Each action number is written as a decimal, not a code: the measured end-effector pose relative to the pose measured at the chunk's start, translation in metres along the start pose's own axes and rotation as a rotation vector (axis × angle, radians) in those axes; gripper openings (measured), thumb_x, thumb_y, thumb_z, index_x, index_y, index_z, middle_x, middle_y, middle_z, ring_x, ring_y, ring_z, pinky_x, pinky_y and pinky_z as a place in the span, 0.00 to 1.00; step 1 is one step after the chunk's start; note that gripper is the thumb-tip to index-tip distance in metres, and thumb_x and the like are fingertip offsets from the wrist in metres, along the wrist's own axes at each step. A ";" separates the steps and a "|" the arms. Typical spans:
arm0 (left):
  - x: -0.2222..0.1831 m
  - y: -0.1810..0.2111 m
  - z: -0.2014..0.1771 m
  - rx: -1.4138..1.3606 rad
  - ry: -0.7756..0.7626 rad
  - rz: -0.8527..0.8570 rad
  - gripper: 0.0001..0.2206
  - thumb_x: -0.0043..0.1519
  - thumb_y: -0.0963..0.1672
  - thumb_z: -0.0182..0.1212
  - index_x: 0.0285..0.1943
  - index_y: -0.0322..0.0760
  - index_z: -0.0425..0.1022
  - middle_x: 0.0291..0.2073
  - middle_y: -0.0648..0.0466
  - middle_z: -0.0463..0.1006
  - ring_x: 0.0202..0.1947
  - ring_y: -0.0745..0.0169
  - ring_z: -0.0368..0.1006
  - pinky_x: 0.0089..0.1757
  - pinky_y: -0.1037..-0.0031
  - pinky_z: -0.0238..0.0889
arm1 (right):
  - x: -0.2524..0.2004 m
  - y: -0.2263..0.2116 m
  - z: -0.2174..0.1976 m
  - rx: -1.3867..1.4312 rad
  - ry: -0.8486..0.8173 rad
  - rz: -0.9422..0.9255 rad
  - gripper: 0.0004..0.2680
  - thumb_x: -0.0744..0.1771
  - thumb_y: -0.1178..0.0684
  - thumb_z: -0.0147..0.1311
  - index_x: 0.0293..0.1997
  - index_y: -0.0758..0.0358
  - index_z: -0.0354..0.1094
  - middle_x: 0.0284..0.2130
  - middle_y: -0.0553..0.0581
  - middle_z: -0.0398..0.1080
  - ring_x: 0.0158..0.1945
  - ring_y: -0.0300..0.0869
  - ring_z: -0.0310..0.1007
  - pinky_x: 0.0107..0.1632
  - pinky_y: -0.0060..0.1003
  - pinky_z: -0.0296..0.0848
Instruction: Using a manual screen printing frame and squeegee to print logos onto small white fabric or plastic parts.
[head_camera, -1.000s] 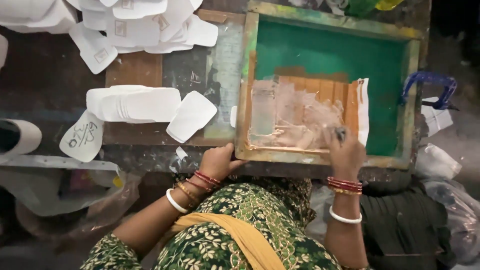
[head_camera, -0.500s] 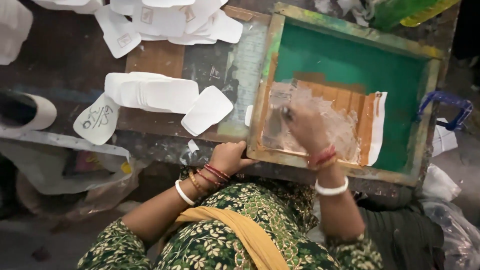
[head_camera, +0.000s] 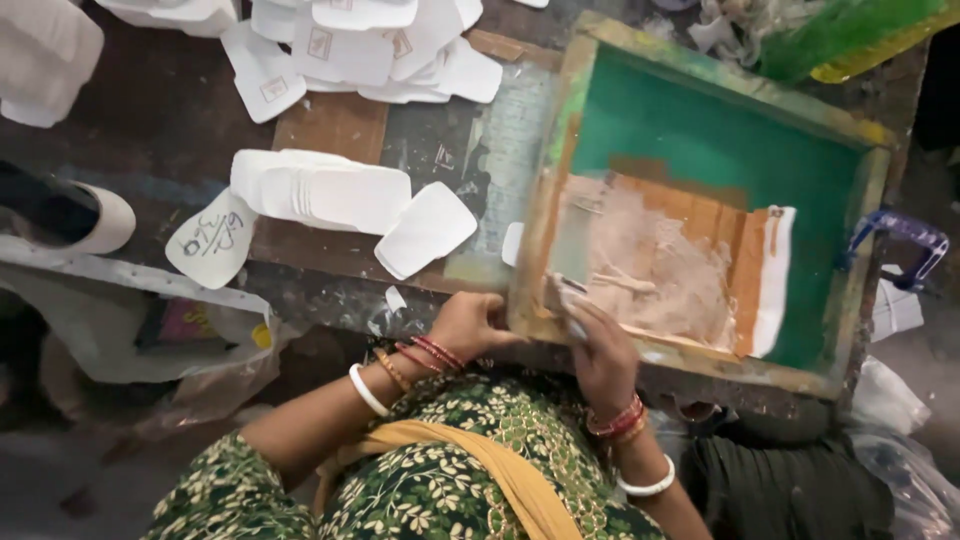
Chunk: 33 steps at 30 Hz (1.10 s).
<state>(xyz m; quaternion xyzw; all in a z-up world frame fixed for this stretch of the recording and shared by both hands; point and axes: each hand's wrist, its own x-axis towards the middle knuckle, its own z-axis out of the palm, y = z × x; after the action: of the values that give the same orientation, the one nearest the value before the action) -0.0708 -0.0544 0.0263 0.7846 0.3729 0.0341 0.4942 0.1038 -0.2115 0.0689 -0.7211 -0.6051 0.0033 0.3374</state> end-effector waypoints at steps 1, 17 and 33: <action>-0.001 0.003 -0.006 -0.170 -0.072 0.021 0.21 0.47 0.53 0.77 0.33 0.32 0.80 0.23 0.48 0.82 0.25 0.54 0.79 0.30 0.63 0.71 | 0.000 -0.002 -0.005 -0.005 0.117 -0.014 0.10 0.64 0.61 0.58 0.51 0.64 0.72 0.46 0.65 0.76 0.48 0.56 0.79 0.50 0.44 0.77; 0.158 -0.032 -0.011 0.213 0.222 0.315 0.06 0.67 0.43 0.57 0.44 0.37 0.78 0.40 0.42 0.80 0.45 0.39 0.76 0.47 0.55 0.68 | -0.013 0.031 -0.067 -0.071 0.764 -0.070 0.05 0.73 0.59 0.52 0.50 0.72 0.67 0.46 0.70 0.75 0.49 0.56 0.79 0.49 0.44 0.81; 0.062 -0.029 -0.057 0.206 0.609 0.418 0.09 0.59 0.43 0.64 0.45 0.33 0.80 0.44 0.44 0.79 0.45 0.43 0.75 0.49 0.58 0.67 | -0.030 0.044 -0.100 -0.183 0.987 0.092 0.14 0.76 0.47 0.55 0.49 0.73 0.64 0.43 0.65 0.68 0.44 0.50 0.71 0.49 0.45 0.74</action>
<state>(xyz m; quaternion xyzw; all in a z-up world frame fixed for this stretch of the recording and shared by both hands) -0.0661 0.0333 0.0124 0.8431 0.3361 0.3281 0.2619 0.1755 -0.2878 0.1117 -0.6892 -0.3389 -0.3765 0.5181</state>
